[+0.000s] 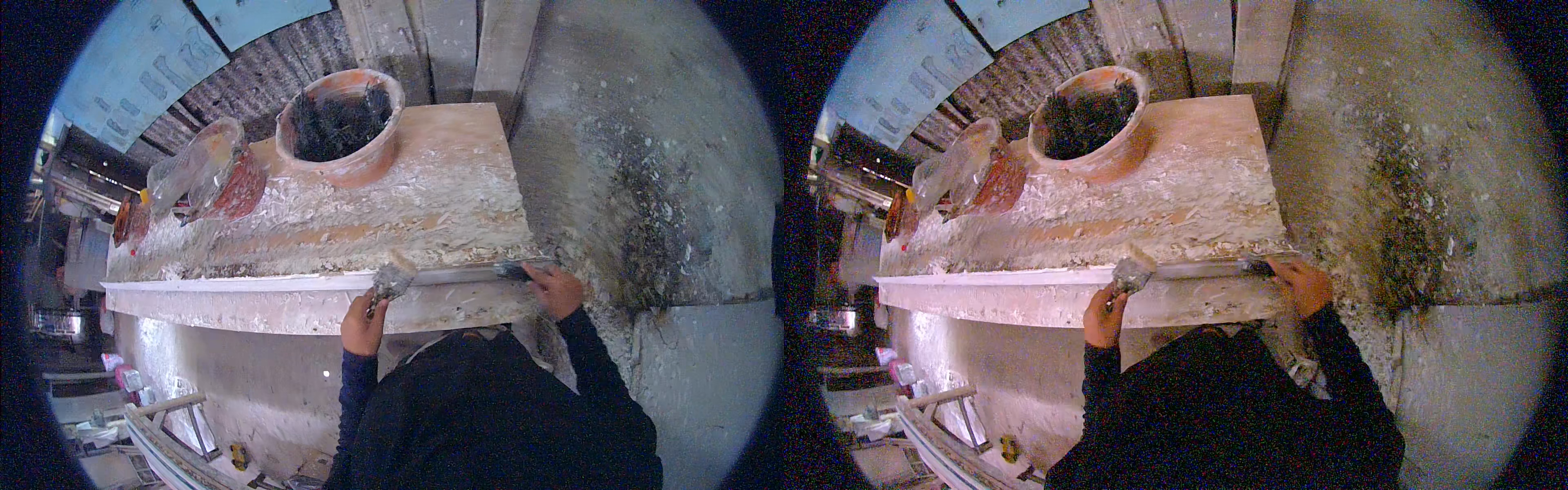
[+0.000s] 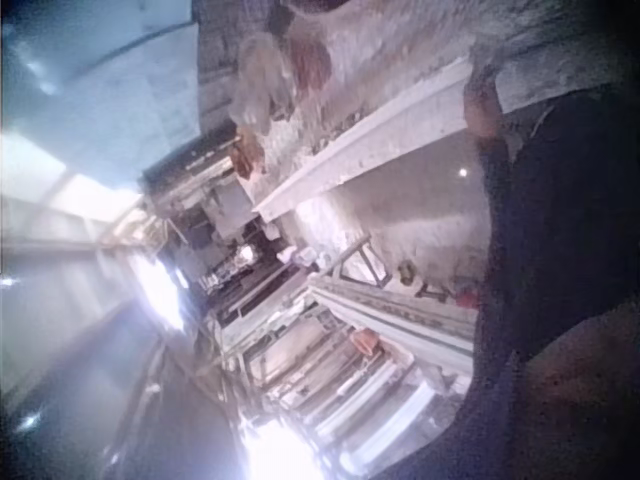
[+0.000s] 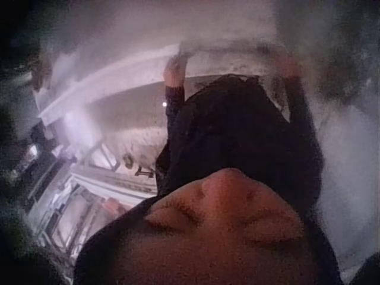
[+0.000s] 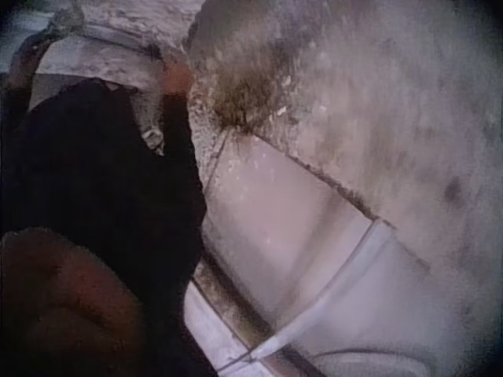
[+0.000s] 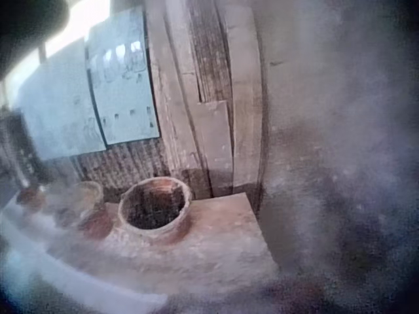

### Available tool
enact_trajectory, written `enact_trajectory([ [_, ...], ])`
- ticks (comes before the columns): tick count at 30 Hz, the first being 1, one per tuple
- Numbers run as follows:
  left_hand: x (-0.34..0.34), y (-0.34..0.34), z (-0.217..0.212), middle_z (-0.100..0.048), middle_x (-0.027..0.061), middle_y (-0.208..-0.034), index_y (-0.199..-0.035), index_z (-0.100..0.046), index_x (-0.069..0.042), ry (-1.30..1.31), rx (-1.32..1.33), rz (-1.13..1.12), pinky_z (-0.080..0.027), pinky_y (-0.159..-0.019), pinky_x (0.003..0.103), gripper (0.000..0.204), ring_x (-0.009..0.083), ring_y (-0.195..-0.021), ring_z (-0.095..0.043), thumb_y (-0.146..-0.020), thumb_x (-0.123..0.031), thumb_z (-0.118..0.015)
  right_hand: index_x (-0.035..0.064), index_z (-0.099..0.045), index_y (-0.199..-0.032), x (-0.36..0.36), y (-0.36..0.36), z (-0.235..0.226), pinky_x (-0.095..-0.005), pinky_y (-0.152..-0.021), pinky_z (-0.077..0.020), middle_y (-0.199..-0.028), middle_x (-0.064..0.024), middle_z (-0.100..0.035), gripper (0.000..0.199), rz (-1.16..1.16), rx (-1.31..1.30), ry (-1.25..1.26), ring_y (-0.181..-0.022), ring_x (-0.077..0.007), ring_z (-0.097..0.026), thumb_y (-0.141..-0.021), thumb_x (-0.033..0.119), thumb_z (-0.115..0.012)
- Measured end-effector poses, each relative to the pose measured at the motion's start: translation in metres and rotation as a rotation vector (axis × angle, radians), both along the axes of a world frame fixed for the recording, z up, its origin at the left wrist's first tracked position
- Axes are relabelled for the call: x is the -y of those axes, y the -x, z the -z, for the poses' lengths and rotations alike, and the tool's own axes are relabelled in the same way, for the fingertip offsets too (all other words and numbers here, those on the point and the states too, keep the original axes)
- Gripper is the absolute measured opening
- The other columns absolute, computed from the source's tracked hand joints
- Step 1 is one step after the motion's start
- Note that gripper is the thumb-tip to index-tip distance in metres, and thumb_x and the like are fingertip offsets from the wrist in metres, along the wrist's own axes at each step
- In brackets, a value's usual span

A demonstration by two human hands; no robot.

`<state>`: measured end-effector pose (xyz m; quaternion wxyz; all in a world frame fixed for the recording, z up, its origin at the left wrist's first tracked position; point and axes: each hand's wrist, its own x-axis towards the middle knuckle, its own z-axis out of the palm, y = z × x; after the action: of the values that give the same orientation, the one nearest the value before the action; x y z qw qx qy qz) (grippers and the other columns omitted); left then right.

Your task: The person uses a scraper and a brush to remove dried plaster from a long white molding piece resting on a workbench. They repeatedly scrape along the surface and edges, then brush away the debris, continuing the process along the length of the piece.

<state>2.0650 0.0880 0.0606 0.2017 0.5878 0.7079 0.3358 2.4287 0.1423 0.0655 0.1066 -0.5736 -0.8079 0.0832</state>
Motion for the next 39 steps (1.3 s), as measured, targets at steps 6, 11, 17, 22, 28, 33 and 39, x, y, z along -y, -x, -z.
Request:
enact_trajectory([
  [6,-0.015,-0.009,0.013,-0.060,0.0146,-0.084,-0.112,-0.056,-0.005,0.082,-0.032,0.023,-0.048,-0.063,0.033,0.036,0.0275,-0.074,-0.060,-0.081,-0.021,-0.061,0.0341,-0.051,-0.121,0.008,0.001,-0.022,-0.0413,-0.056,-0.0487,-0.085,-0.0082,-0.059,0.042,0.229,0.115,0.194,-0.070,-0.0301,-0.058,-0.079,0.032,-0.057],
  [11,-0.017,-0.008,0.022,-0.061,0.0155,-0.088,-0.115,-0.055,-0.006,0.072,-0.050,0.065,-0.048,-0.065,0.033,0.038,0.0278,-0.077,-0.061,-0.082,-0.022,-0.060,0.0306,-0.054,-0.119,0.005,0.026,-0.007,-0.0390,-0.059,-0.0478,-0.080,-0.0081,-0.058,0.041,0.136,-0.063,0.150,-0.070,-0.0279,-0.058,-0.079,0.033,-0.059],
  [17,-0.020,-0.025,0.020,-0.060,0.0172,-0.096,-0.122,-0.048,-0.007,0.080,0.055,0.222,-0.049,-0.069,0.035,0.044,0.0291,-0.081,-0.061,-0.083,-0.023,-0.059,0.0236,-0.056,-0.118,0.008,0.006,-0.007,-0.0352,-0.064,-0.0466,-0.079,-0.0096,-0.058,0.041,0.270,-0.212,0.173,-0.071,-0.0274,-0.057,-0.078,0.031,-0.060],
  [22,-0.050,-0.103,0.016,-0.056,0.0192,-0.103,-0.134,-0.032,-0.023,0.066,0.000,0.603,-0.049,-0.068,0.042,0.051,0.0351,-0.082,-0.060,-0.087,-0.024,-0.051,0.0204,-0.050,-0.125,0.025,-0.052,-0.009,-0.0386,-0.071,-0.0460,-0.091,-0.0155,-0.061,0.045,0.524,-0.285,0.178,-0.082,-0.0322,-0.058,-0.082,0.033,-0.057],
  [28,-0.062,-0.136,0.015,-0.056,0.0180,-0.095,-0.134,-0.031,-0.030,0.240,-0.162,0.685,-0.047,-0.066,0.045,0.048,0.0366,-0.078,-0.058,-0.089,-0.022,-0.044,0.0226,-0.050,-0.125,0.028,-0.029,0.002,-0.0371,-0.071,-0.0460,-0.089,-0.0145,-0.061,0.045,0.495,-0.286,0.087,-0.082,-0.0292,-0.058,-0.082,0.033,-0.059],
  [33,-0.027,-0.017,0.045,-0.059,0.0154,-0.089,-0.128,-0.042,-0.030,0.181,-0.148,0.327,-0.047,-0.066,0.043,0.041,0.0336,-0.080,-0.059,-0.089,-0.021,-0.045,0.0256,-0.051,-0.123,0.025,-0.007,0.005,-0.0382,-0.072,-0.0469,-0.090,-0.0158,-0.061,0.045,0.398,-0.299,0.261,-0.083,-0.0303,-0.058,-0.080,0.034,-0.061],
  [39,0.034,0.117,-0.016,-0.061,0.0158,-0.095,-0.128,-0.046,-0.022,0.323,-0.473,-0.274,-0.047,-0.069,0.040,0.039,0.0320,-0.080,-0.060,-0.089,-0.019,-0.048,0.0300,-0.050,-0.123,0.000,0.025,-0.001,-0.0416,-0.066,-0.0483,-0.085,-0.0132,-0.060,0.042,0.031,-0.180,0.245,-0.076,-0.0320,-0.058,-0.083,0.039,-0.054],
])
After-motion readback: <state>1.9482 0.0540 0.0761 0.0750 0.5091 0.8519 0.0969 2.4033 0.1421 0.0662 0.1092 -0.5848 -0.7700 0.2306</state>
